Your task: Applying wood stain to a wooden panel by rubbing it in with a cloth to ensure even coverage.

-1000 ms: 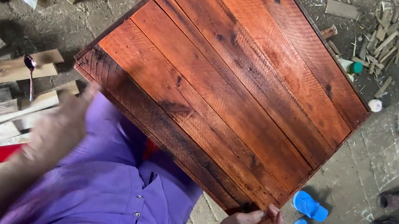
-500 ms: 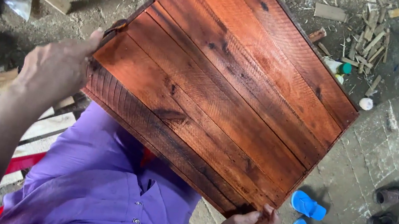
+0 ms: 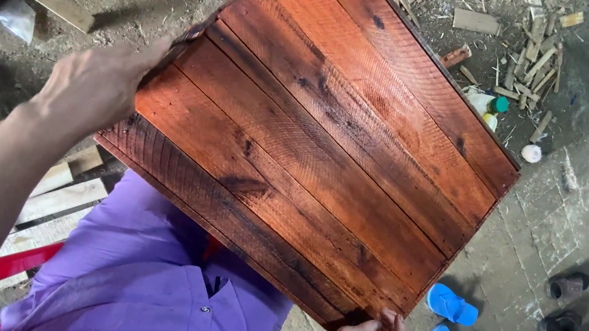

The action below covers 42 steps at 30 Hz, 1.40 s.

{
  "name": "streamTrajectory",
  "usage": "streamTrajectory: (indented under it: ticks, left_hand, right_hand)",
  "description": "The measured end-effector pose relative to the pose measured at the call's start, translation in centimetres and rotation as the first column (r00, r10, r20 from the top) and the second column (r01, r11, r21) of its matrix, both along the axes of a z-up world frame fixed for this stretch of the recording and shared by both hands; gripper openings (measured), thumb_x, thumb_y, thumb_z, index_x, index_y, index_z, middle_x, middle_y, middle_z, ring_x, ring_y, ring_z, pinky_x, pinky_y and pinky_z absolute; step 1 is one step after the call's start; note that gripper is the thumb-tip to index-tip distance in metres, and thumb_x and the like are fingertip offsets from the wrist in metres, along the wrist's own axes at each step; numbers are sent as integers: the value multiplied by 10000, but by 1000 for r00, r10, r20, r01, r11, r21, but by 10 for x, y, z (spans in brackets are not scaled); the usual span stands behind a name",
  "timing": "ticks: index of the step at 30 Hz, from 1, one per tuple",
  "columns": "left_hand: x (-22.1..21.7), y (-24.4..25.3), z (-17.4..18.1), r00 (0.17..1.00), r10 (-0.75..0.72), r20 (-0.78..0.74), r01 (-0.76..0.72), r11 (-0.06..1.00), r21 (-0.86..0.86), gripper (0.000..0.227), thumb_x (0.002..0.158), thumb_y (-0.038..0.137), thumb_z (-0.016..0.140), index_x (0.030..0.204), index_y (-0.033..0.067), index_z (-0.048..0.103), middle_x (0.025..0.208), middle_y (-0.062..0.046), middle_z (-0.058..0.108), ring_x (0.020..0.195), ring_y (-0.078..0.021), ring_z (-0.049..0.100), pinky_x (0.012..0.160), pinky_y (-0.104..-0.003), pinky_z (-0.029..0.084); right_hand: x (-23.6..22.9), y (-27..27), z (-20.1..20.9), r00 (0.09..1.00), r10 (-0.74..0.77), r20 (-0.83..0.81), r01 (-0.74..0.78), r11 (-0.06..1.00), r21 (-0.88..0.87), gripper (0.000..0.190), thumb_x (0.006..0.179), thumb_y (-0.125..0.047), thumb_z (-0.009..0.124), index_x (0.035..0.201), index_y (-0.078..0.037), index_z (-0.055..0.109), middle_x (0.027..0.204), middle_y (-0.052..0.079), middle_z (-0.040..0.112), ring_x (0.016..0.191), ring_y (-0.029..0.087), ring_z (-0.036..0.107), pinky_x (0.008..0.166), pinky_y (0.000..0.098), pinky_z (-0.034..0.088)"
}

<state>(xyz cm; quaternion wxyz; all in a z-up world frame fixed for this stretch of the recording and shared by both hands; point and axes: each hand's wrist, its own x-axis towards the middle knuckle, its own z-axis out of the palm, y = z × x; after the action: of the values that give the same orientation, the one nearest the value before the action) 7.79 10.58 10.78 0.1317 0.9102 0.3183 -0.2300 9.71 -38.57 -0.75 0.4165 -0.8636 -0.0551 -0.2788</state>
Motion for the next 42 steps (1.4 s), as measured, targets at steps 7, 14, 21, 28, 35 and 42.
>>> streamTrajectory:
  ticks: [7,14,21,28,35,42]
  left_hand:
    - [-23,-5,-15,977,150,150,-132,984,-124,579,1111,117,336,1656,311,330,717,-101,572,479,-198,504,389,-313,464]
    - [71,14,-10,968,-13,252,18,1000,-20,770,953,-15,383,1658,292,353,847,-243,698,723,-438,694,593,-549,553]
    - [184,65,-54,888,-200,414,195,979,54,689,907,165,467,1584,237,360,1069,-325,710,947,-617,648,738,-662,517]
    - [268,67,-49,931,-125,342,126,992,18,754,910,131,540,1599,364,346,1295,-321,611,1109,-552,618,848,-635,540]
    - [229,67,-42,924,-190,332,177,982,68,650,867,89,541,1481,272,427,1176,-294,667,996,-561,665,729,-647,566]
    - [107,19,-6,982,-77,173,75,997,17,712,982,108,346,1621,419,307,1140,-366,688,966,-536,701,748,-624,584]
  right_hand:
    - [-3,6,5,995,-61,-83,61,998,1,386,1040,20,364,1417,0,444,1167,155,502,1099,285,519,987,391,459]
    - [-1,5,5,991,-79,-113,76,997,-25,360,1047,30,364,1395,15,455,1149,185,534,1067,282,551,1006,366,473]
    - [3,-17,-31,990,-111,-87,116,992,53,399,1041,11,398,1434,-7,460,1082,172,593,974,255,595,947,341,500]
    - [5,-17,-31,988,-111,-109,112,994,2,369,1052,-45,386,1410,-7,469,1015,123,601,934,228,607,941,345,501]
    - [2,-10,-21,979,-122,-163,132,990,49,362,1043,-16,386,1394,-18,473,1017,133,568,924,232,582,912,346,493]
    - [-2,2,-3,962,-173,-213,178,984,4,314,1045,-24,407,1335,5,523,990,142,583,916,259,604,870,373,529]
